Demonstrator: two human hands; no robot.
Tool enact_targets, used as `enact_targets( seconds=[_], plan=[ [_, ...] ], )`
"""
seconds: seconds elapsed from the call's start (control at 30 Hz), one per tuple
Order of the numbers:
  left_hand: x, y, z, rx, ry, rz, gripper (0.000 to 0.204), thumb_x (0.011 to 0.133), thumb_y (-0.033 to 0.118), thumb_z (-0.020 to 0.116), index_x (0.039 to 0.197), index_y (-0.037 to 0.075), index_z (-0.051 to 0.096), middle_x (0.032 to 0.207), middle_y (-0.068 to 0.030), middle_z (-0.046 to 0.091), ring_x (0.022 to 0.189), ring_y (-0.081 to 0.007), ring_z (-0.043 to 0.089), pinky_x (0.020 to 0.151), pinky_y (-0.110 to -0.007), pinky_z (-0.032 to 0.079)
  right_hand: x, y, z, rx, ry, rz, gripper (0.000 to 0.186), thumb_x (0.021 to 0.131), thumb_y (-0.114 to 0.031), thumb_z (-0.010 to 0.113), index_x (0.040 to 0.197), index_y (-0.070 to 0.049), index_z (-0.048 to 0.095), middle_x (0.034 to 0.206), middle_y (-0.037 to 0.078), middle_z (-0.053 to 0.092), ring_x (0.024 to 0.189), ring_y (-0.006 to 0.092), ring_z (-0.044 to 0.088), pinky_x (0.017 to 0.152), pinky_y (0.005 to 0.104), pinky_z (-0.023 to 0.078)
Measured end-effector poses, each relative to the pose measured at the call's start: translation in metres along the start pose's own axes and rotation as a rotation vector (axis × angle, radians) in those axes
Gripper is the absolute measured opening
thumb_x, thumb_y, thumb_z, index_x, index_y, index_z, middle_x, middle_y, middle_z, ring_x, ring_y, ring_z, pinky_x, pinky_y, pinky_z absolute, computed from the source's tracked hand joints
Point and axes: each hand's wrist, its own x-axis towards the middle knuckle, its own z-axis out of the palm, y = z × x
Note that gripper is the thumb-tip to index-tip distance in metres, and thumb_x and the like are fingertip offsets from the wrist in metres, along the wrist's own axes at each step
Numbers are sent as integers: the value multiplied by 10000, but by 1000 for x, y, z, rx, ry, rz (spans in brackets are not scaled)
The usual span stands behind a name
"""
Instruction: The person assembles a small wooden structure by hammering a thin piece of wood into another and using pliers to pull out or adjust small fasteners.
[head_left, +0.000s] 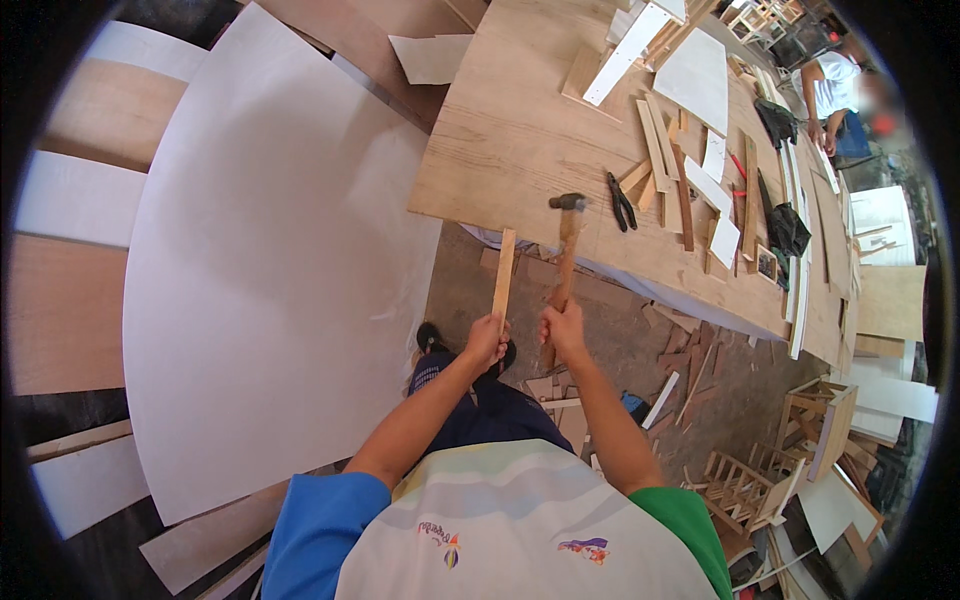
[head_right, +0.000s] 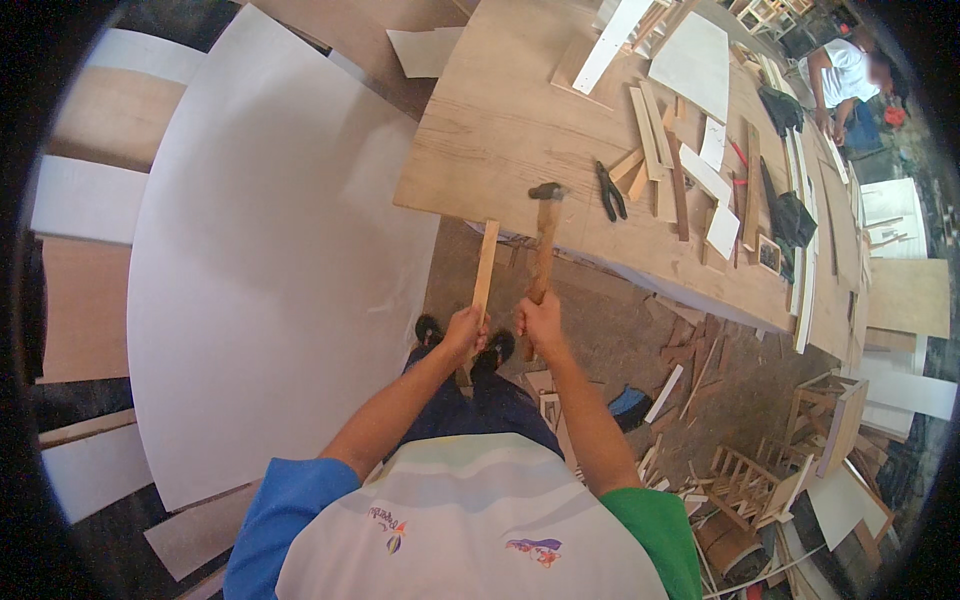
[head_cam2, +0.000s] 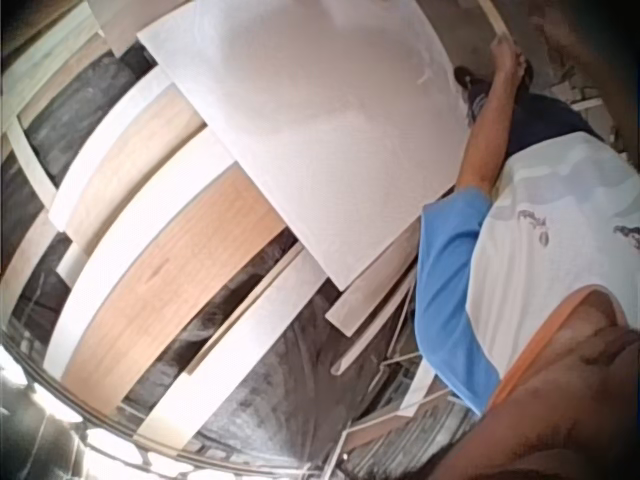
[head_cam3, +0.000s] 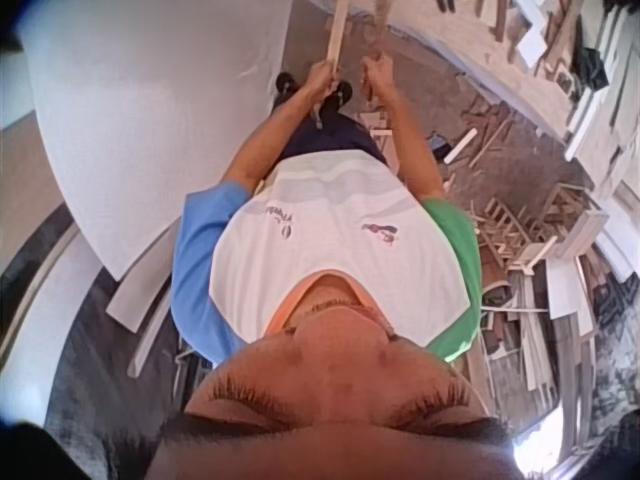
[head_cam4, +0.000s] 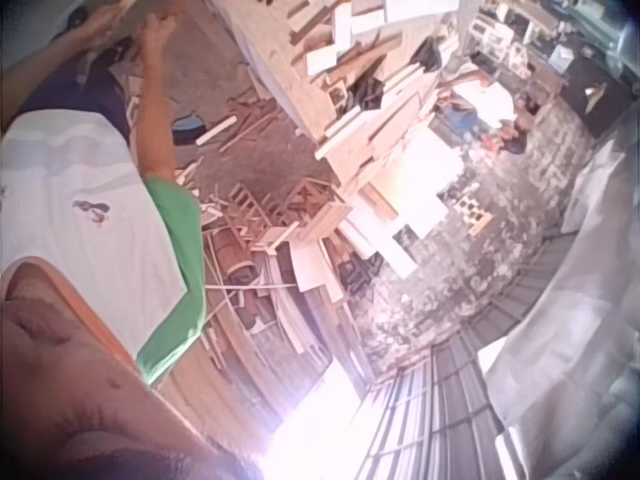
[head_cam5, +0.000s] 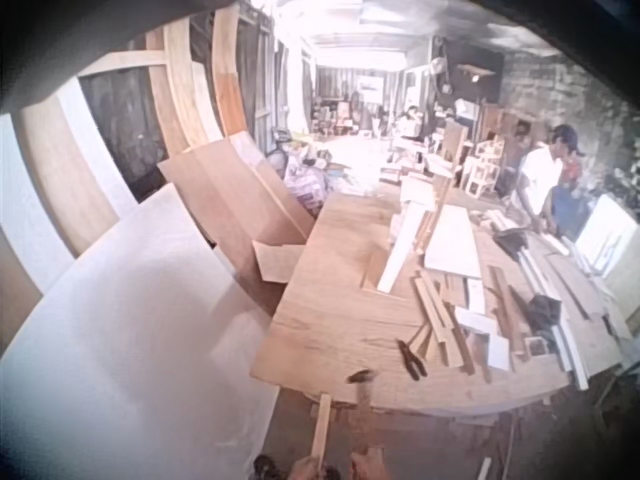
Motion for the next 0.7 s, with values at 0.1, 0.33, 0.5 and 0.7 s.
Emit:
enact_targets(
  seconds=[0.1, 0.33, 0.5, 0.7],
  plan=[
    [3, -1, -2, 19, 29, 22, 331, 1016, 361, 380, 919, 61, 479, 606, -9, 409, 447, -119, 376, 408, -269, 326, 1, 16, 2, -63, -119, 127, 166, 796, 30, 518, 943, -18, 457, 587, 26, 438, 428, 112, 434, 382, 287, 384],
    [2, 1, -22, 15, 11, 8, 339, 1020, 350, 373, 898, 52, 478, 597, -16, 407, 445, -124, 368, 388, -267, 313, -8, -6, -1, 90, -119, 140, 161, 797, 19, 514, 936, -30, 450, 607, 33, 444, 429, 116, 423, 377, 285, 367],
    [7, -4, -23, 25, -18, 36, 357, 1020, 364, 378, 896, 47, 484, 595, -20, 415, 446, -123, 371, 381, -265, 311, 3, -9, -10, 44, -119, 130, 159, 809, 6, 517, 947, -38, 452, 629, 36, 449, 454, 115, 439, 392, 277, 376],
    [4, -4, -17, 98, 49, 76, 355, 1021, 355, 375, 889, 41, 477, 585, -21, 416, 419, -123, 361, 367, -261, 308, 4, -7, -2, -53, -142, 107, 141, 825, -2, 516, 947, -34, 453, 637, 35, 454, 462, 116, 448, 397, 280, 383]
  ],
)
